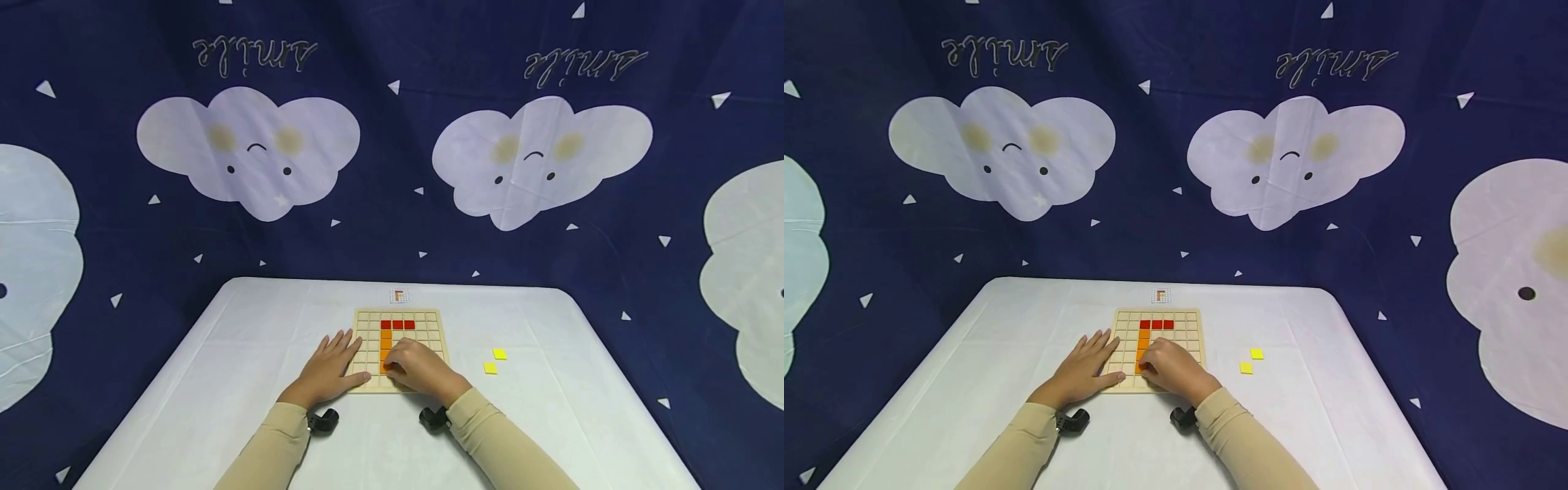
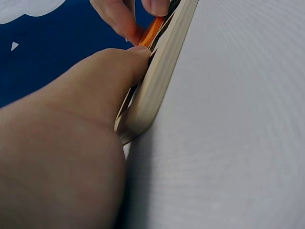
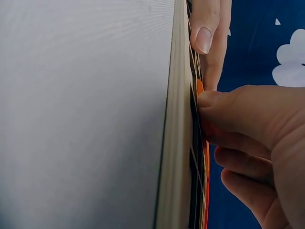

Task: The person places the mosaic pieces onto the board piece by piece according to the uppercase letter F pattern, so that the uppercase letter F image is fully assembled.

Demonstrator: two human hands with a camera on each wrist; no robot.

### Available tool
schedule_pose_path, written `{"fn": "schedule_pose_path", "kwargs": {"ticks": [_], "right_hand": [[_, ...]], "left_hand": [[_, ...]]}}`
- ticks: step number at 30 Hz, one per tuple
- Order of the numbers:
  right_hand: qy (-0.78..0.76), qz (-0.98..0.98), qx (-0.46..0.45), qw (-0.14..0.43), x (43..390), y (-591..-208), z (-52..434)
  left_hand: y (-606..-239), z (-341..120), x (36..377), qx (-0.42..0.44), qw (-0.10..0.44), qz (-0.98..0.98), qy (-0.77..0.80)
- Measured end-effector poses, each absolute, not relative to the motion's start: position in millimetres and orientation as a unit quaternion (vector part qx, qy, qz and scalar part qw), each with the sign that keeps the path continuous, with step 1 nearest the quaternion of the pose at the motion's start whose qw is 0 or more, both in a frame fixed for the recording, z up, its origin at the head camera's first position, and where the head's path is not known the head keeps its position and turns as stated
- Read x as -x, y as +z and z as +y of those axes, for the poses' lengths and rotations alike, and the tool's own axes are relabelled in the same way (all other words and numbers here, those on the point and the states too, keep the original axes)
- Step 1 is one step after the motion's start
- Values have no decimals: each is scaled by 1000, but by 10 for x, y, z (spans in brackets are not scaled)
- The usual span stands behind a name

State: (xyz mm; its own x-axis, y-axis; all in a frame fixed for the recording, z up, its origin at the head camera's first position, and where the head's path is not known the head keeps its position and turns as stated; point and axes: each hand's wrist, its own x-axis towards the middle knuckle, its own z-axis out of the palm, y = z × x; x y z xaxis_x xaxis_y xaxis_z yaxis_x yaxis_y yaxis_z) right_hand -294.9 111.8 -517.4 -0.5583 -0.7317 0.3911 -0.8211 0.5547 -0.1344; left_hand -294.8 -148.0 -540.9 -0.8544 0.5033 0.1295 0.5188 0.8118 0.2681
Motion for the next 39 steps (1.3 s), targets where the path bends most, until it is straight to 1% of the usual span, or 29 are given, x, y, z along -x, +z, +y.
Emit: {"fn": "schedule_pose_path", "kwargs": {"ticks": [17,25,31,37,39], "right_hand": [[171,-875,-429,147,2945,-5203,1136],[206,-872,-414,157,2935,-5171,1258],[228,-883,-377,163,2945,-5132,1543],[237,-899,-325,175,2929,-5122,1984],[232,-909,-303,170,2902,-5117,2147]], "left_hand": [[-5470,-1493,2982,264,31,-953,-146],[-5482,-1500,2991,269,32,-951,-148],[-5498,-1501,3000,266,29,-952,-152],[-5489,-1495,2994,264,27,-952,-154],[-5494,-1493,2991,264,29,-952,-155]]}}
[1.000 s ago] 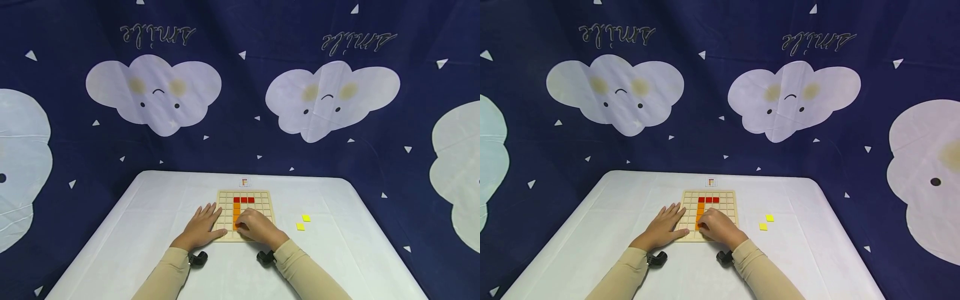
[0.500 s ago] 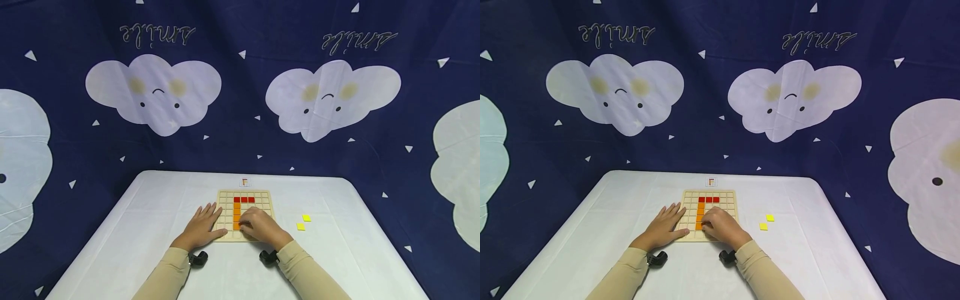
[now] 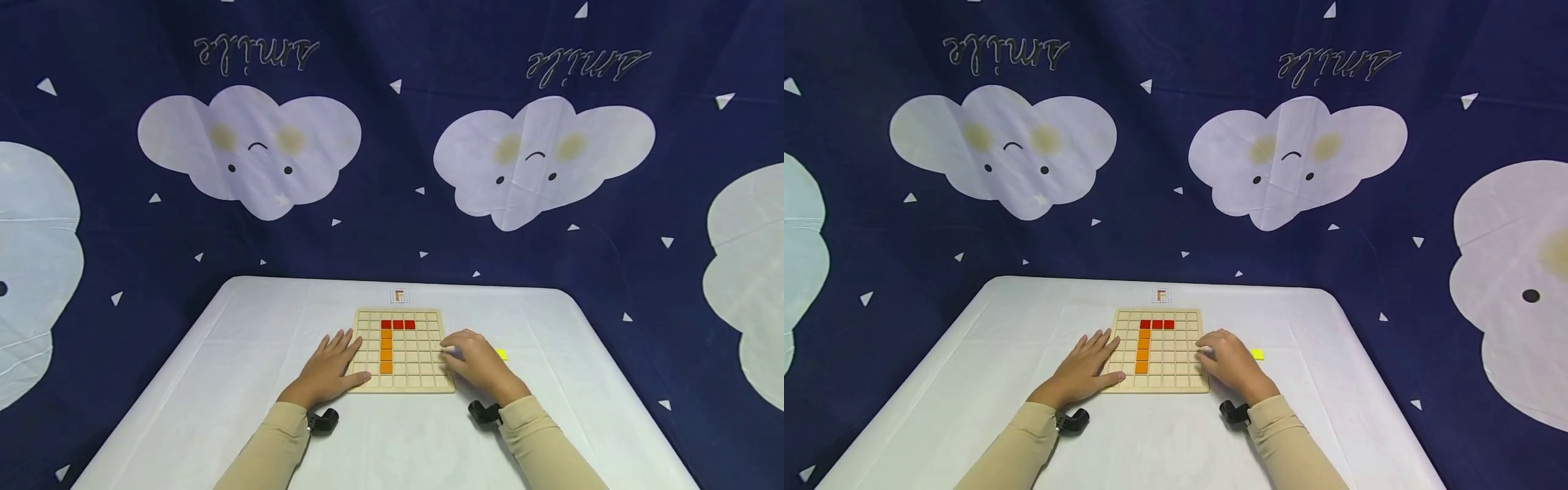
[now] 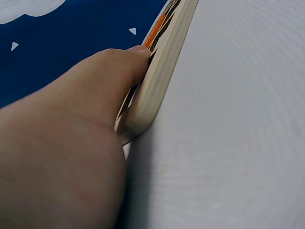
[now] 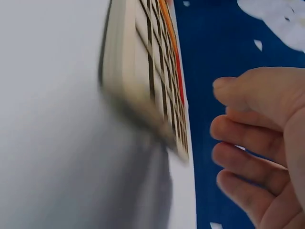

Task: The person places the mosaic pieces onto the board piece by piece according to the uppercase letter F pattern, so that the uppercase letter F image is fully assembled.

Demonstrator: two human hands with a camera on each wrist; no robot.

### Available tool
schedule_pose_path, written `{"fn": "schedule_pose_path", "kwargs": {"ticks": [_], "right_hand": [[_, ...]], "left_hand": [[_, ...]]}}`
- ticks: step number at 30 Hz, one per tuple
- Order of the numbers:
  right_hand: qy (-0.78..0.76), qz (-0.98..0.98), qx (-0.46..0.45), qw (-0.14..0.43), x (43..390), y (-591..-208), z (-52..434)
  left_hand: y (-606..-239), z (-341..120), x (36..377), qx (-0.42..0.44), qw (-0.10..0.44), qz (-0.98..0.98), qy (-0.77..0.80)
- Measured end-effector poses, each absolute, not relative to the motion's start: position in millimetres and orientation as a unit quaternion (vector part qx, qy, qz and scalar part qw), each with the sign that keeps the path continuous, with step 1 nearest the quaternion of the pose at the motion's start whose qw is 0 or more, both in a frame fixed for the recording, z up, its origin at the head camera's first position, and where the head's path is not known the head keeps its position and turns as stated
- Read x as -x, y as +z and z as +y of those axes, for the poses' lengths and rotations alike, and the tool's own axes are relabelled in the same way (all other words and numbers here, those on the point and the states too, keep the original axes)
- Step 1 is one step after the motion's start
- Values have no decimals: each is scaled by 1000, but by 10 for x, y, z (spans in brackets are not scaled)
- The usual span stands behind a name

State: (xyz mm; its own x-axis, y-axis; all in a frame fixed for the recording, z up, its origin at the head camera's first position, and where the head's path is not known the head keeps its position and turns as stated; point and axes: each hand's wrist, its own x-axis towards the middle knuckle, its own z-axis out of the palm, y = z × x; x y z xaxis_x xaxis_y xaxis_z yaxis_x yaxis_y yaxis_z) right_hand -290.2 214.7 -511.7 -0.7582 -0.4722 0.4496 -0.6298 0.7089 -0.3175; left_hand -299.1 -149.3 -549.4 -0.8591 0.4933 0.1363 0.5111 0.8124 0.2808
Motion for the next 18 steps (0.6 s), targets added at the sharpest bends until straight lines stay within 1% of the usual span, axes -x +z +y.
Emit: {"fn": "schedule_pose_path", "kwargs": {"ticks": [5,9,13,18], "right_hand": [[208,-931,-259,150,2807,-5117,2529],[201,-936,-246,151,2712,-5135,2772],[207,-935,-242,156,2649,-5170,2923],[204,-937,-238,152,2646,-5234,3001]], "left_hand": [[-5489,-1507,2978,257,21,-954,-152],[-5478,-1514,2963,255,23,-955,-151],[-5471,-1508,2968,259,25,-953,-155],[-5493,-1495,2986,259,26,-953,-152]]}}
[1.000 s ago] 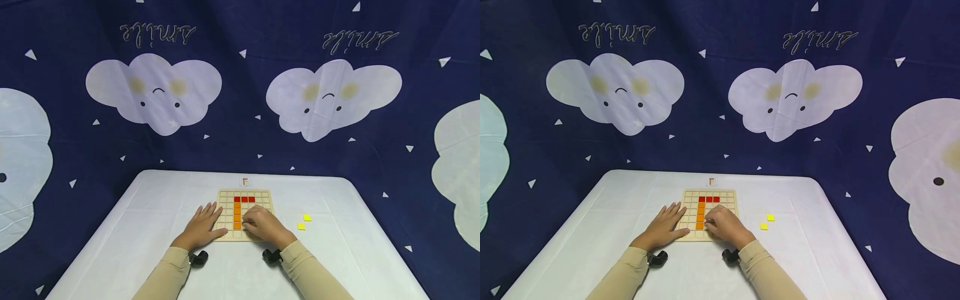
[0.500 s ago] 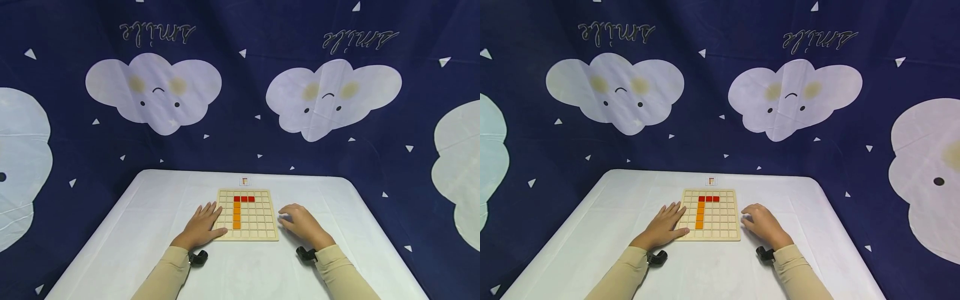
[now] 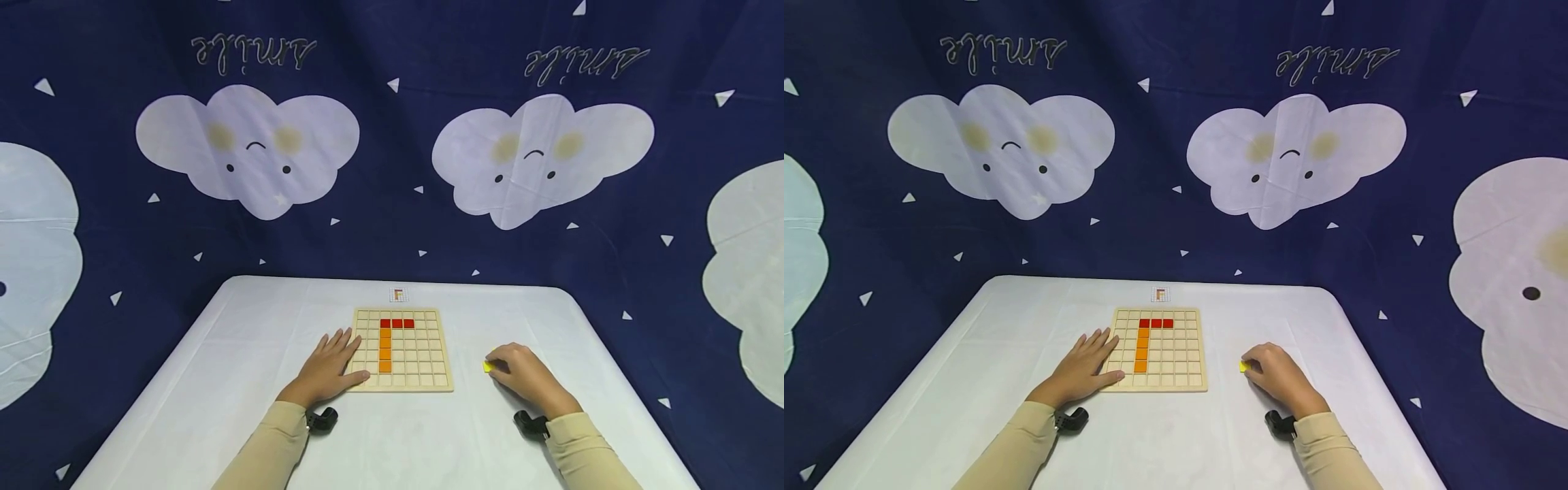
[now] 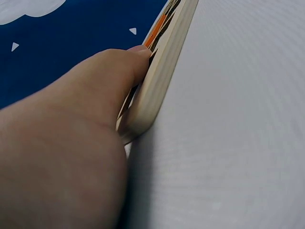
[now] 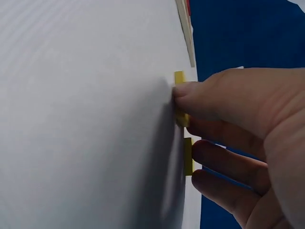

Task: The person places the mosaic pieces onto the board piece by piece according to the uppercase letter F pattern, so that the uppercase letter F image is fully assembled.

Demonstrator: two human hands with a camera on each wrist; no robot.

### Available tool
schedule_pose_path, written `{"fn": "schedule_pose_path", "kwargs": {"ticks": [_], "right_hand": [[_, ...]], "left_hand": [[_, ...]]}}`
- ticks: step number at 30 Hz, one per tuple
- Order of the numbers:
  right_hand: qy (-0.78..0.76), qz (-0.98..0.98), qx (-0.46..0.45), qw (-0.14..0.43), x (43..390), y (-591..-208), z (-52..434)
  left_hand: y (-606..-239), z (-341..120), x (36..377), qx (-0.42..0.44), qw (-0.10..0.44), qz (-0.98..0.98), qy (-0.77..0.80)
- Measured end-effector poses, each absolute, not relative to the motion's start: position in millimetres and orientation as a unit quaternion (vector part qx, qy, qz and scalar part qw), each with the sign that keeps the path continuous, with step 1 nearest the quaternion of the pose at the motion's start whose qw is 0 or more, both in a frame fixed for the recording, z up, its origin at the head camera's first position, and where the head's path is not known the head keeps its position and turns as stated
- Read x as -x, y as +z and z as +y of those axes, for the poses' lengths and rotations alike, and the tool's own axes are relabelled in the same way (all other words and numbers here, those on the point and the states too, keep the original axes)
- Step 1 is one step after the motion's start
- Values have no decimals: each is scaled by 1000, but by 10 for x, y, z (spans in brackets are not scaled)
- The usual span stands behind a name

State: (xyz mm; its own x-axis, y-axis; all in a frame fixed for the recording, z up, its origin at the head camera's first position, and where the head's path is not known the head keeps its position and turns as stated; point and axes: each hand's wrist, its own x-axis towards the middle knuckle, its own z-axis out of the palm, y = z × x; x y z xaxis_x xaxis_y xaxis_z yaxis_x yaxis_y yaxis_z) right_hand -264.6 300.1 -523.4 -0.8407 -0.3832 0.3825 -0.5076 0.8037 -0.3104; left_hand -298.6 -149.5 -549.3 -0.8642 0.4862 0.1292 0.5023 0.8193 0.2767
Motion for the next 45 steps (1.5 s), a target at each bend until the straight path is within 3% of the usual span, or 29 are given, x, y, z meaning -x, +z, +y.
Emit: {"fn": "schedule_pose_path", "kwargs": {"ticks": [30,45], "right_hand": [[211,-918,-260,211,2652,-5273,2982],[224,-928,-240,174,2768,-5255,2892]], "left_hand": [[-5473,-1495,2976,266,31,-950,-157],[-5459,-1489,2962,254,18,-955,-151]]}}
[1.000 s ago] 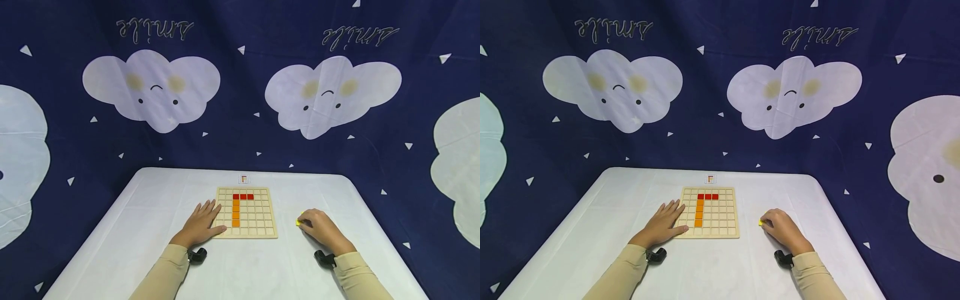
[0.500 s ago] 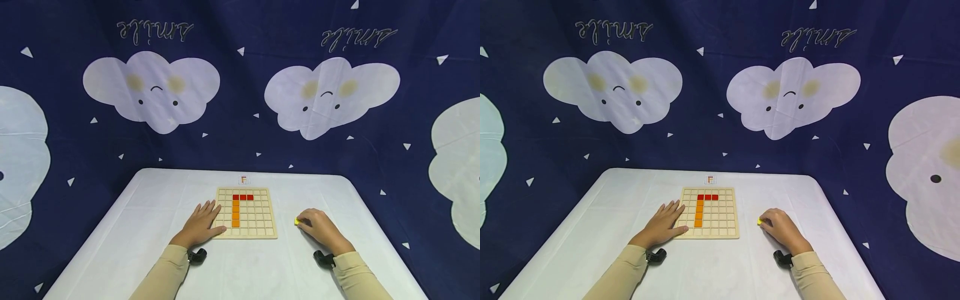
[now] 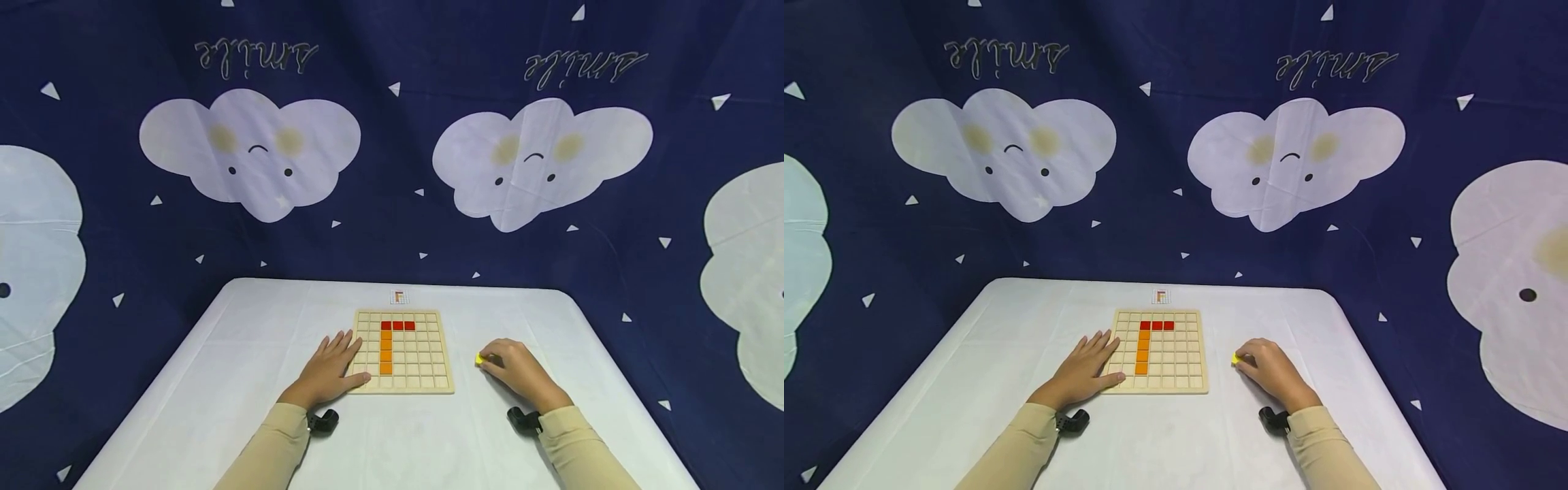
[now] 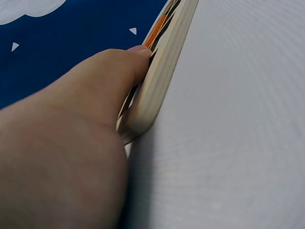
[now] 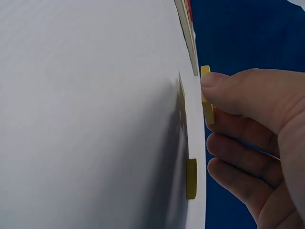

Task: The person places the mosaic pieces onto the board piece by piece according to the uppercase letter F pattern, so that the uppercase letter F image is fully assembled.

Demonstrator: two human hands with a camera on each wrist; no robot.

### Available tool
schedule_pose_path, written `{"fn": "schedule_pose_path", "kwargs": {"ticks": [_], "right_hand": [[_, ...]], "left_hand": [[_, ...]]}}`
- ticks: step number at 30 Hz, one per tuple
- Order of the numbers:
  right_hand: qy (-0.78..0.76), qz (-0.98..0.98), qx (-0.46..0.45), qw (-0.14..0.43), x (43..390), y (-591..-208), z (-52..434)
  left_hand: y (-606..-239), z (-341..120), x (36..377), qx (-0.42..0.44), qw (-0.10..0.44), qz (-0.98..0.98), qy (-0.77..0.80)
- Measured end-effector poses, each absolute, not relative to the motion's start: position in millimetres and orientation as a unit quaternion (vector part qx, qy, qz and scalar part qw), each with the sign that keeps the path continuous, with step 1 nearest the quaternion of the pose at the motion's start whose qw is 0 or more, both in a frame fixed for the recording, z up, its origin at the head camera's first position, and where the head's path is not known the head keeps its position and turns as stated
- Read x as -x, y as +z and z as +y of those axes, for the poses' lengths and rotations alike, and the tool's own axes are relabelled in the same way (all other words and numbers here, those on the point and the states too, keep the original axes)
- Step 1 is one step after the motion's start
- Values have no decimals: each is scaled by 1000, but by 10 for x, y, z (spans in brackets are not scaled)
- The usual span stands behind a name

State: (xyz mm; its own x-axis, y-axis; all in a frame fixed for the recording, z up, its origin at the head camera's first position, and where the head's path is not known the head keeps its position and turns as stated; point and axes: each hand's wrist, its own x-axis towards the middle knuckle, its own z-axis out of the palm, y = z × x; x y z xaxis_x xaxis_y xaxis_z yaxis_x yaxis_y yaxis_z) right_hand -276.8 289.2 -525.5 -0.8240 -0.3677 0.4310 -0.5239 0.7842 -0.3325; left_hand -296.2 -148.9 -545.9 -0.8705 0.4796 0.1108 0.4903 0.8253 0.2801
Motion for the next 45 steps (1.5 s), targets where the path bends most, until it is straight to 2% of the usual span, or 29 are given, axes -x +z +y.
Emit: {"fn": "schedule_pose_path", "kwargs": {"ticks": [14,21,29,40,45], "right_hand": [[225,-925,-264,158,2920,-5178,2687],[224,-914,-299,160,3016,-5103,2532],[220,-920,-300,125,3126,-5059,2289],[224,-903,-350,110,3241,-5079,1925],[225,-898,-364,102,3265,-5056,1766]], "left_hand": [[-5594,-1496,2928,258,33,-950,-170],[-5555,-1503,2927,253,24,-955,-155],[-5519,-1509,2929,259,28,-953,-156],[-5500,-1510,2950,258,18,-954,-151],[-5459,-1502,2957,269,31,-949,-160]]}}
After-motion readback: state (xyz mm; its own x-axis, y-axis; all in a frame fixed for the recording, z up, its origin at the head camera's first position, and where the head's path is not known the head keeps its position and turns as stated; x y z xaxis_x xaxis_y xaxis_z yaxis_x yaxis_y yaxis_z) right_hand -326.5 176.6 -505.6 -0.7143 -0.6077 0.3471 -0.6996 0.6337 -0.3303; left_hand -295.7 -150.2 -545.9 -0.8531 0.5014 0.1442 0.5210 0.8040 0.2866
